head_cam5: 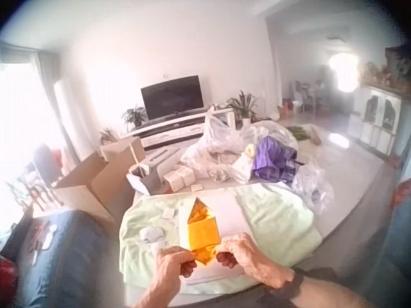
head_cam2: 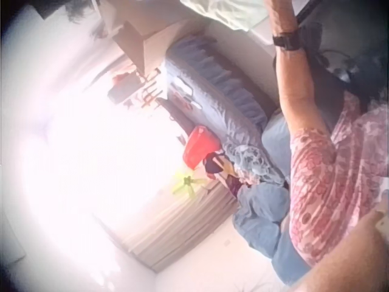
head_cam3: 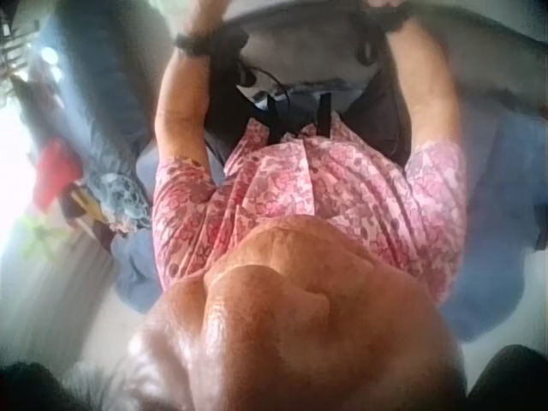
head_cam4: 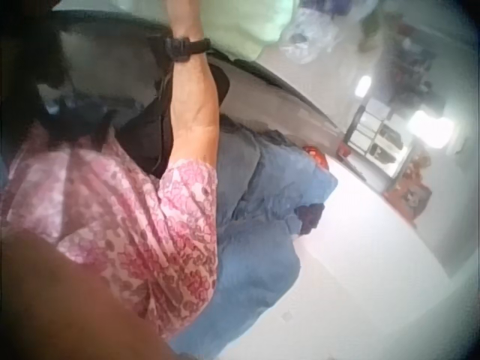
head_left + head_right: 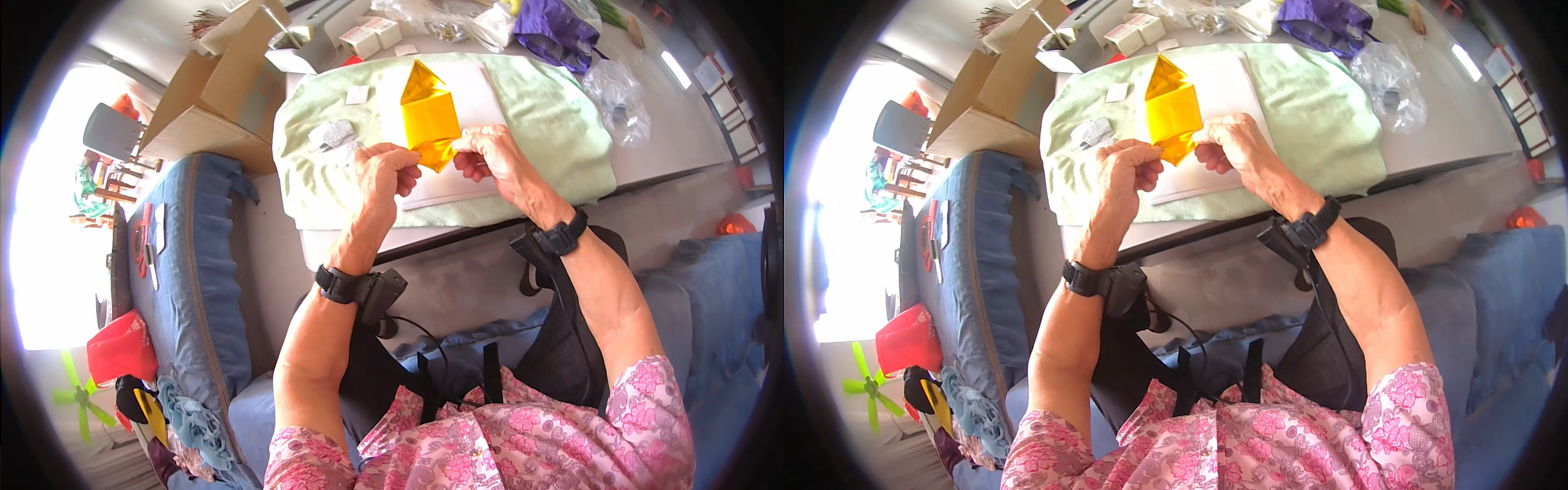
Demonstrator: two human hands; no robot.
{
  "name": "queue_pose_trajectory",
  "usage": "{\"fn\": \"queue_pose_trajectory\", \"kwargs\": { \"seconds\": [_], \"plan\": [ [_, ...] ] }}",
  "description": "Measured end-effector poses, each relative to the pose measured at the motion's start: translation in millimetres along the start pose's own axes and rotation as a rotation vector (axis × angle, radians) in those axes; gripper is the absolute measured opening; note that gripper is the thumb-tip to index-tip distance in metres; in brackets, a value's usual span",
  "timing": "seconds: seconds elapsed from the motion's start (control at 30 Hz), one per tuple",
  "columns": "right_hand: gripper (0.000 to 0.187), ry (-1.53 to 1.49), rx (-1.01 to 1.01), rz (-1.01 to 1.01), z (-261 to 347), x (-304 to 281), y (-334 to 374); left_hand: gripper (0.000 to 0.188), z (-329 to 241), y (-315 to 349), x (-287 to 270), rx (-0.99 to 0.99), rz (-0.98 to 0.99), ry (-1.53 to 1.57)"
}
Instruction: The person folds a yellow sheet of paper into a triangular shape on a table covered with a light green cloth. They smooth the creases and adjust the folds by hand.
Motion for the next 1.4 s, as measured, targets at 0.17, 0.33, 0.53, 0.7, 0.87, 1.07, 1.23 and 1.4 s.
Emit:
{"fn": "queue_pose_trajectory", "kwargs": {
  "seconds": [0.17, 0.33, 0.53, 0.7, 0.87, 1.07, 1.23, 1.4],
  "plan": [
    [0.031, 0.08, 0.021, -0.01, 5.9, -6.7, 2.3, 0.012, -7.9, 3.9, -4.3, 0.019, 0.021, -0.009],
    [0.038, 0.041, 0.025, -0.091, 12.1, -12.7, 6.9, 0.013, -11.6, 9.8, -27.5, 0.002, -0.006, 0.037],
    [0.042, 0.053, -0.002, -0.062, 13.2, -8.7, 6.3, 0.011, -52.6, -7.5, -73.1, 0.058, -0.122, 0.125],
    [0.041, 0.05, 0.018, -0.037, 9.6, -12.4, 3.9, 0.037, -214.3, -124.9, -146.6, 0.207, 0.011, 0.653],
    [0.04, 0.046, 0.018, -0.001, 11.7, -1.4, 4.4, 0.055, -270.4, -131.8, -172.5, 0.407, 0.084, 0.442],
    [0.04, 0.057, 0.005, -0.049, 16.7, -17.2, 8.6, 0.031, -89.6, -36.6, -57.4, 0.138, 0.12, -0.08],
    [0.04, 0.077, -0.038, -0.081, 15.5, -26.9, 7.4, 0.026, -16.0, 21.1, -15.3, 0.054, 0.166, -0.231],
    [0.038, 0.116, -0.024, -0.148, 9.3, -40.9, 7.9, 0.021, -15.5, 21.7, -17.3, 0.371, -0.026, -0.482]
  ]
}}
Point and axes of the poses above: each hand's wrist, its own y-axis away from the middle knuckle, its own x-axis out of the palm, z = x × y, the point moved 9 cm from there along -y, towards the middle knuckle, and after that the axes turned 6 degrees about y, right-handed, at the moved point
